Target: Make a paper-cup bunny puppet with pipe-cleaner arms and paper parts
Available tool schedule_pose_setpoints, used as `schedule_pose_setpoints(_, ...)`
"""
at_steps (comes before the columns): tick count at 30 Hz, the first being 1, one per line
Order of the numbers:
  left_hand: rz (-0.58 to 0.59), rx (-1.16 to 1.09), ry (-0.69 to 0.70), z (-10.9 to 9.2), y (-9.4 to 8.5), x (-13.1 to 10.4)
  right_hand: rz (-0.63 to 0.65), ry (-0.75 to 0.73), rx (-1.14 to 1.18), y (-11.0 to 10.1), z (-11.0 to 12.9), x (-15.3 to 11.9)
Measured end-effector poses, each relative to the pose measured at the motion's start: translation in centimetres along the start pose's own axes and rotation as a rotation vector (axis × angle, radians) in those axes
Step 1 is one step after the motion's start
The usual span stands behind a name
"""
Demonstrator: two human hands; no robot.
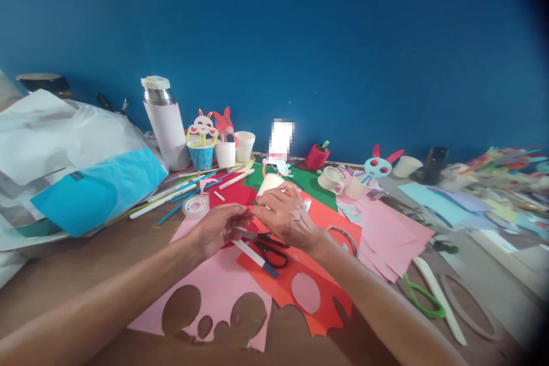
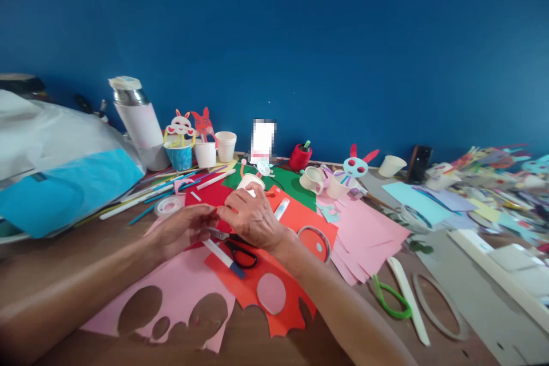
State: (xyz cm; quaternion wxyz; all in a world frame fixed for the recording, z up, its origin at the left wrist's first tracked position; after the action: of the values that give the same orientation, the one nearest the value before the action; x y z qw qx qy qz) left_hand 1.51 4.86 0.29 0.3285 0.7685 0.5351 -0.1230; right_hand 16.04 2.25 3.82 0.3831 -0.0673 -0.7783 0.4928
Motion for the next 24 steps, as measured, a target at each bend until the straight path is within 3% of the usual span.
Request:
schedule_pose_setpoints(7,0.061,0.046,-0.074,0.2,0.4,-0.2,-0.067,0.101,0.120,-0.2,-0.2,-0.1)
schedule_pose_setpoints(9,0.088,0.065,-0.045,0.1,0.4,-0.2,-0.149,0.262,0.257,-0.4,-1.3,-0.2)
schedule_pose_setpoints(14,0.108,0.073,0.012,0.1,0.3,0.3,-0.321,0.882,0.795,0.6,-6.4,-2.2)
schedule_pose_setpoints(17,0.108,0.070,0.019,0.2,0.3,0.4,-0.352,1.068,0.920,1.5,-8.5,-3.4)
schedule_pose_setpoints(21,0.135,0.093,0.089,0.0,0.4,0.4,-0.355,1.105,1.011,1.7,-8.5,-3.4)
schedule_pose_setpoints(24,0.116,0.164,0.198,-0.4,0.3,0.4,-0.249,1.034,1.014,0.8,-6.6,-2.1)
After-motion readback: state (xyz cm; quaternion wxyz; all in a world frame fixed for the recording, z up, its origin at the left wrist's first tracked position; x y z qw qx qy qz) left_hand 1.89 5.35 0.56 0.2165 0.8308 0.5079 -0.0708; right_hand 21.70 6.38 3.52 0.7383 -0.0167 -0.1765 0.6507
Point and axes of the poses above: each hand's wrist, its own x-axis towards the middle knuckle, its own y-axis out of the palm, z = x × y, the point moved 3 cm from there along x, towards the middle knuckle, and after that the axes turned 5 degrees about -y, right-handed, at the moved point
